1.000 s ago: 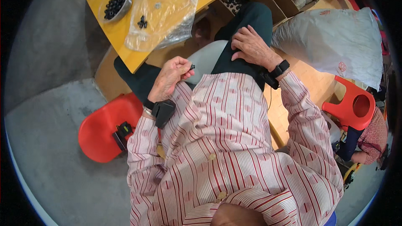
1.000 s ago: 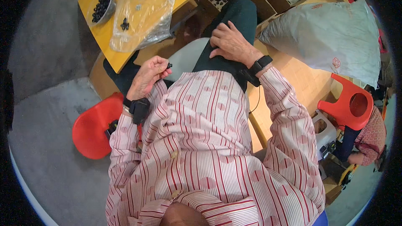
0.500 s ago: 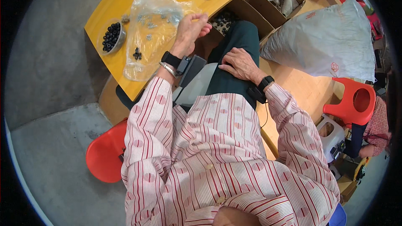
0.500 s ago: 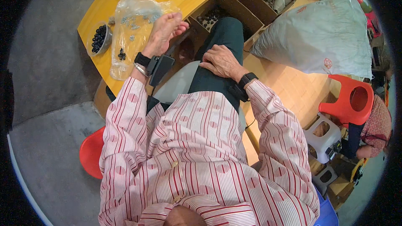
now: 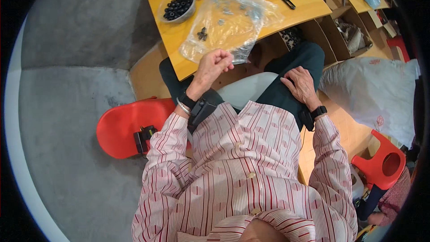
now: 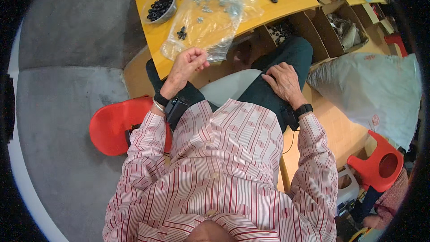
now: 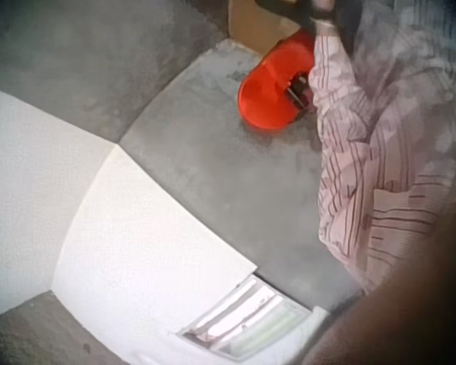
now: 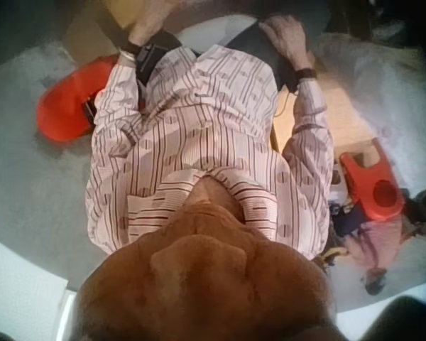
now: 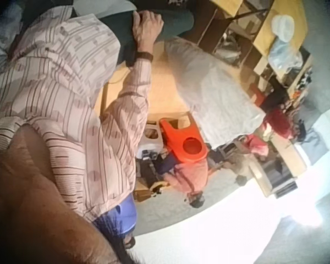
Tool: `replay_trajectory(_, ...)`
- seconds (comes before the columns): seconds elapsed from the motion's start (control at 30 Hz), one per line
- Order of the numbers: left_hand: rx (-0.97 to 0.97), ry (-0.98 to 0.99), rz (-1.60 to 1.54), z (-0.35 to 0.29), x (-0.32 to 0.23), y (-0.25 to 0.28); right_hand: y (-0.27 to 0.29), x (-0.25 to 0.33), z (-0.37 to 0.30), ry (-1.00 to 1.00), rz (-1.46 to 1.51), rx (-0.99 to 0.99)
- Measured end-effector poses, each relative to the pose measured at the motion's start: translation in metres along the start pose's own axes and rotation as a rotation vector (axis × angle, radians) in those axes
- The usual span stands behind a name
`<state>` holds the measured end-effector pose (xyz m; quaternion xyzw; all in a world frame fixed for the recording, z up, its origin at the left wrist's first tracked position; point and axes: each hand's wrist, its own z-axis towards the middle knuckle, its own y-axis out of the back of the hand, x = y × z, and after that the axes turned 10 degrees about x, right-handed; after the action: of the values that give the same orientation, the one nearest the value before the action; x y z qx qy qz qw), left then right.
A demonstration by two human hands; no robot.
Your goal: The person assembles small rubber grommets onto black plastic parts by hand.
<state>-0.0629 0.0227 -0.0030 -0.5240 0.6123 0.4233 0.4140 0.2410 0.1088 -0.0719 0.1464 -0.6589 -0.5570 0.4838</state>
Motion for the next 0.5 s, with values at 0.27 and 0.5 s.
replay_trajectory(0.27, -0.311, -0.158, 0.173, 0.006, -0.005, 0.068, 0.003, 0.007, 0.001, -0.025, 0.006, 0.038)
replay_trajectory(0.5, -0.772, -0.148, 0.709, 0.043, -0.029, 0.140, 0.007, 0.010, 0.000, -0.059, 0.000, 0.072)
